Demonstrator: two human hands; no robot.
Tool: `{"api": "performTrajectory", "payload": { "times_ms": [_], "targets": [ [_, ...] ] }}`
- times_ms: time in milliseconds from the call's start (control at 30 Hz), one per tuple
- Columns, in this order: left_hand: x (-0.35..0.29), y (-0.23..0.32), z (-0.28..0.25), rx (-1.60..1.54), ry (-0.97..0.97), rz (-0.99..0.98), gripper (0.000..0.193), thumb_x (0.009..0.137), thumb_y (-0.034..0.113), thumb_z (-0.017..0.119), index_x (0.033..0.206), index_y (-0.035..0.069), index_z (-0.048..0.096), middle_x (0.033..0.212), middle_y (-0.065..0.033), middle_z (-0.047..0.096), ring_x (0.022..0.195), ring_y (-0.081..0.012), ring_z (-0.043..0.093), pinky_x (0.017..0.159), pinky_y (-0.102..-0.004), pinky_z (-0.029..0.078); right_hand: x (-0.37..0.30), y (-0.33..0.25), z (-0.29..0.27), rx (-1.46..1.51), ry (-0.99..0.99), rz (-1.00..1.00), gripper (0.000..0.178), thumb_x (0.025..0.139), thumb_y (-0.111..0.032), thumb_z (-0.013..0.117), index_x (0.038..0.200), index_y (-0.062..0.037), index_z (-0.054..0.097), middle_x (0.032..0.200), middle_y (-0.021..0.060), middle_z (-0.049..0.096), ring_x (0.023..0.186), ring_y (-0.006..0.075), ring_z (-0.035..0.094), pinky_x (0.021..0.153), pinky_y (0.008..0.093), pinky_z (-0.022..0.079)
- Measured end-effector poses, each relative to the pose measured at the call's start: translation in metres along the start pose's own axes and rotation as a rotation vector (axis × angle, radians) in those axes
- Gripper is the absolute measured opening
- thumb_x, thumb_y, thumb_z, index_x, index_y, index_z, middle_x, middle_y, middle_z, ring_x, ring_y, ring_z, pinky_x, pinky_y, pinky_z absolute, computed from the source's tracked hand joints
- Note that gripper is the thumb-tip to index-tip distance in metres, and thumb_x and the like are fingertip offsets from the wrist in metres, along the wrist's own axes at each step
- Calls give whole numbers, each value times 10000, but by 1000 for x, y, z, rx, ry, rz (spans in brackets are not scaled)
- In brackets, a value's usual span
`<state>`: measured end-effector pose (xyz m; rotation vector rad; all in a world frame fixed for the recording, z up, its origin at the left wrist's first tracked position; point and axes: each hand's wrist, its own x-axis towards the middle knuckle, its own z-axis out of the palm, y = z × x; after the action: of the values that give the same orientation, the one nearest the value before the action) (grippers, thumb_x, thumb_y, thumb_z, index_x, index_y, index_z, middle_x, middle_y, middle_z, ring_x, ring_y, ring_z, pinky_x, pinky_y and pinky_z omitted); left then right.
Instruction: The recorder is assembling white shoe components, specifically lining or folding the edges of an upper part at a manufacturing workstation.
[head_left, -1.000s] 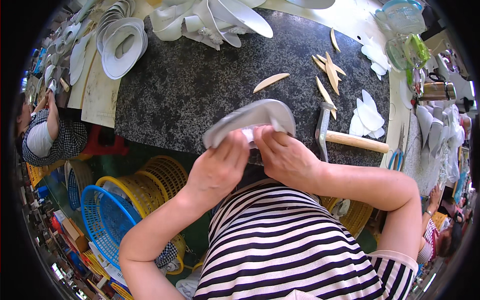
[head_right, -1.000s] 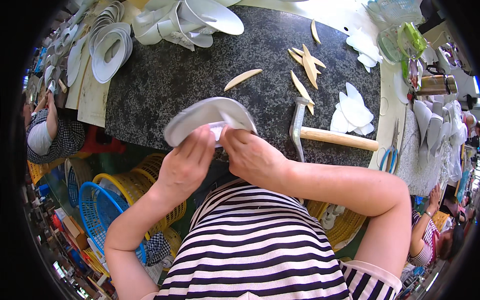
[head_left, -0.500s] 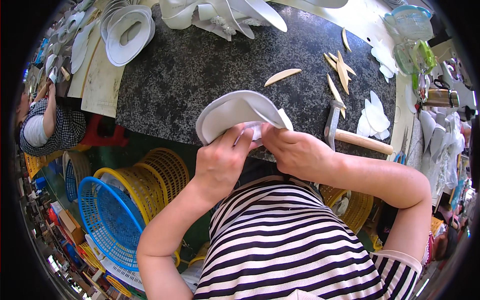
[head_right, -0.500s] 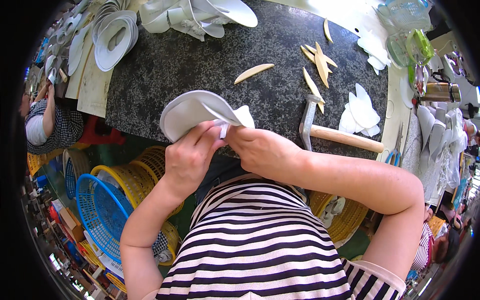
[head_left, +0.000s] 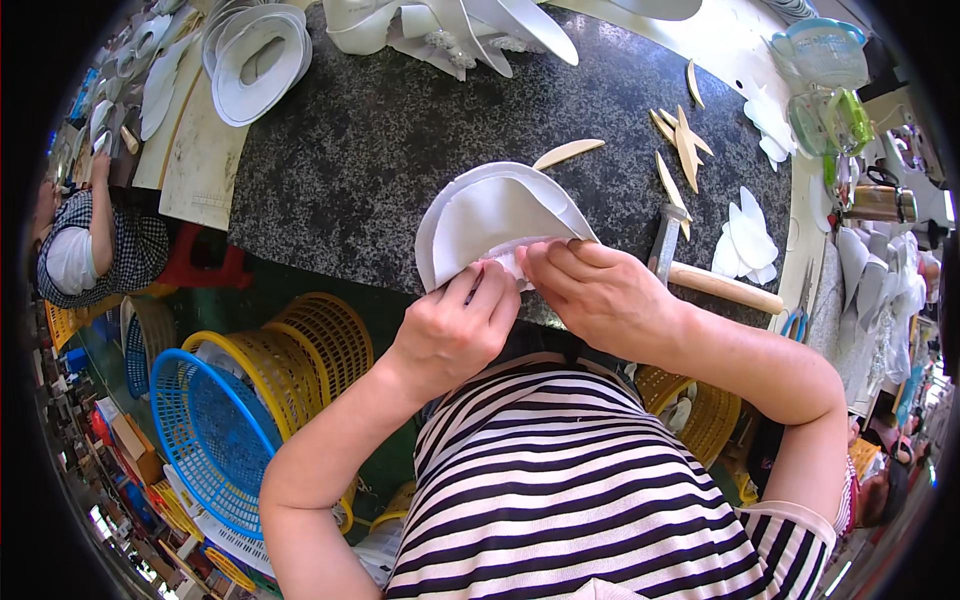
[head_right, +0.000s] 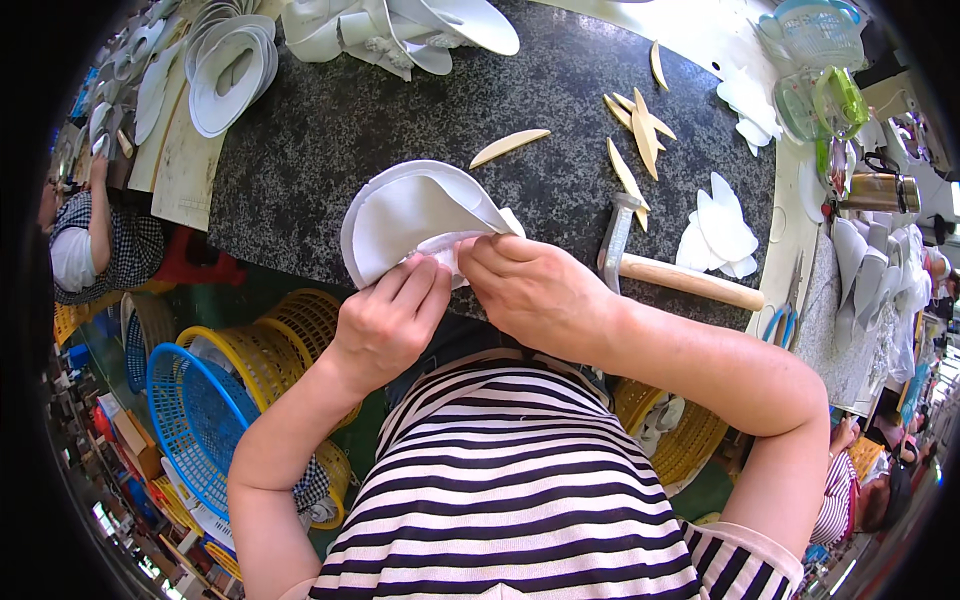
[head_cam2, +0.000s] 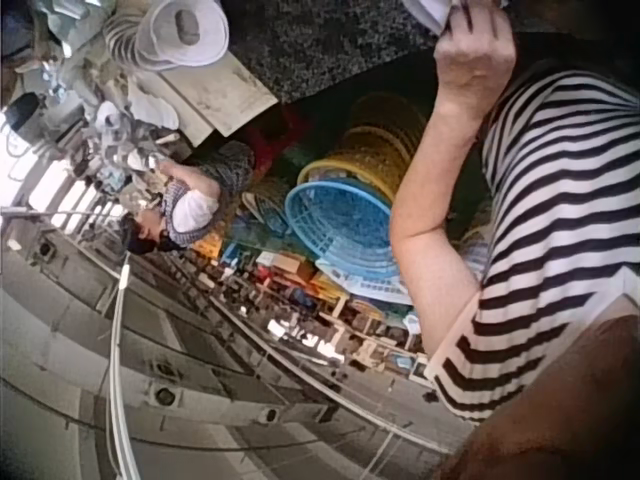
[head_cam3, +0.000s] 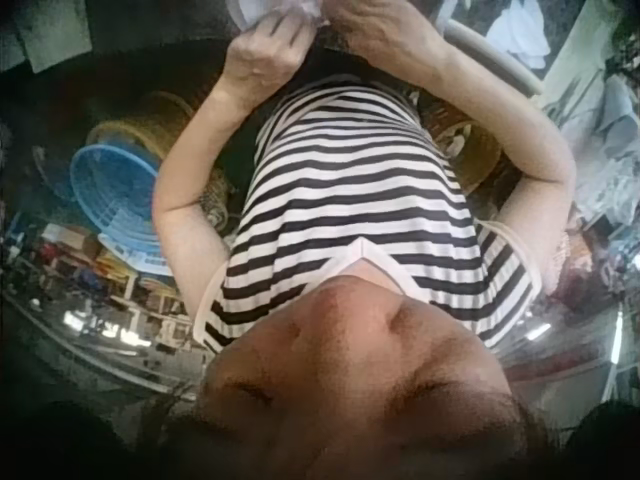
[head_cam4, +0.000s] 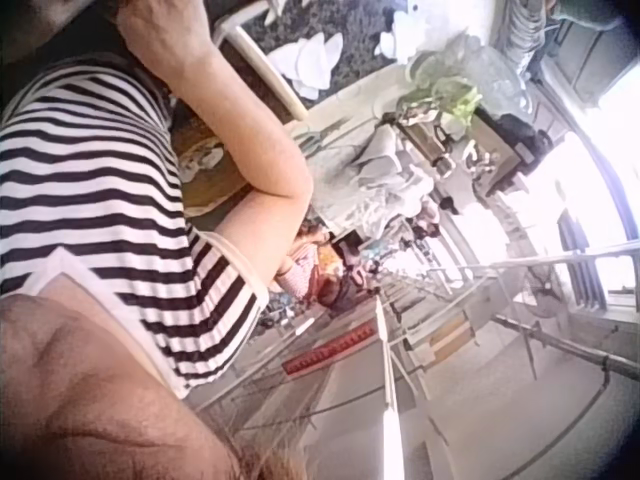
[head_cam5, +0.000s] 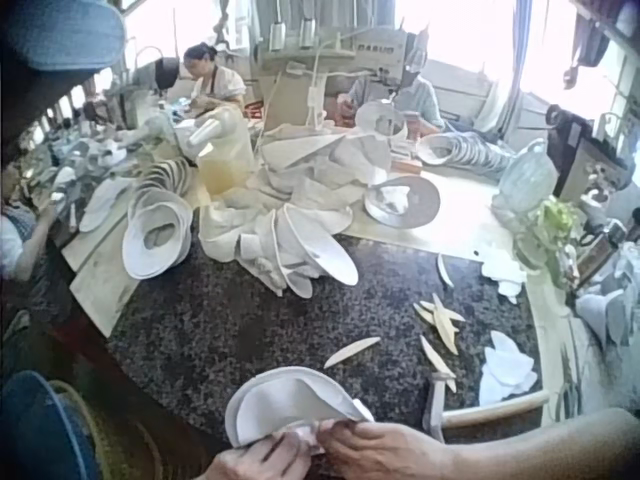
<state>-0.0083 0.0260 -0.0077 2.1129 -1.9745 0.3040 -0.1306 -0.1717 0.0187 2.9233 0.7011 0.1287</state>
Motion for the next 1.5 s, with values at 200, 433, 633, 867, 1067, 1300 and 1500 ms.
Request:
{"api": "performTrajectory", "payload": {
  "times_ms": [200,433,633,867,1067,1300,1500],
  "targets": [
    [3,2,-4,-87,-14,-119,307,826,88,665,1120,3,689,1097,-96,678,815,-199,709,639,-291,589,1,7,0,2,38,-113,303,805,-198,623,1015,-32,765,1183,77,654,1182,175,571,1040,296,422],
    [2,4,0,-129,20,-192,283,844,70,693,1117,-8,687,1074,-104,686,815,-217,714,660,-308,592,15,-3,3,268,97,122,207,813,-144,654,978,-21,674,968,66,633,941,211,625,876,340,474],
    [7,4,4,-142,54,-250,230,855,69,697,1073,-4,683,1056,-106,684,845,-234,715,697,-329,588,28,-8,3,317,137,291,75,819,-141,626,826,-69,646,832,45,603,834,198,604,818,335,443],
    [9,0,-12,-218,-79,-236,227,867,65,659,1082,-4,684,1108,-115,672,900,-247,710,723,-339,593,21,-9,7,325,157,192,102,811,-143,619,854,-68,671,902,44,609,899,191,600,847,323,446],
    [-11,3,-1,-111,6,-78,275,845,87,628,1090,-12,704,1165,-165,675,988,-273,716,740,-331,608,6,-9,-1,226,1,-13,353,758,-191,608,1045,-16,714,1118,72,638,1033,191,607,911,304,457],
    [-20,5,6,-155,76,-162,223,877,60,688,1079,-35,695,1197,-179,688,949,-286,733,722,-343,612,13,-18,-4,41,-45,-30,376,776,-218,599,1042,-15,769,1277,100,622,1147,178,569,985,286,408],
    [-14,-1,1,-259,45,-227,245,865,48,729,1090,-41,690,1181,-168,687,899,-283,737,710,-352,614,13,-17,-1,47,-34,-8,313,793,-245,625,975,-56,797,1189,67,622,1148,170,537,955,287,383]
  ]
}}
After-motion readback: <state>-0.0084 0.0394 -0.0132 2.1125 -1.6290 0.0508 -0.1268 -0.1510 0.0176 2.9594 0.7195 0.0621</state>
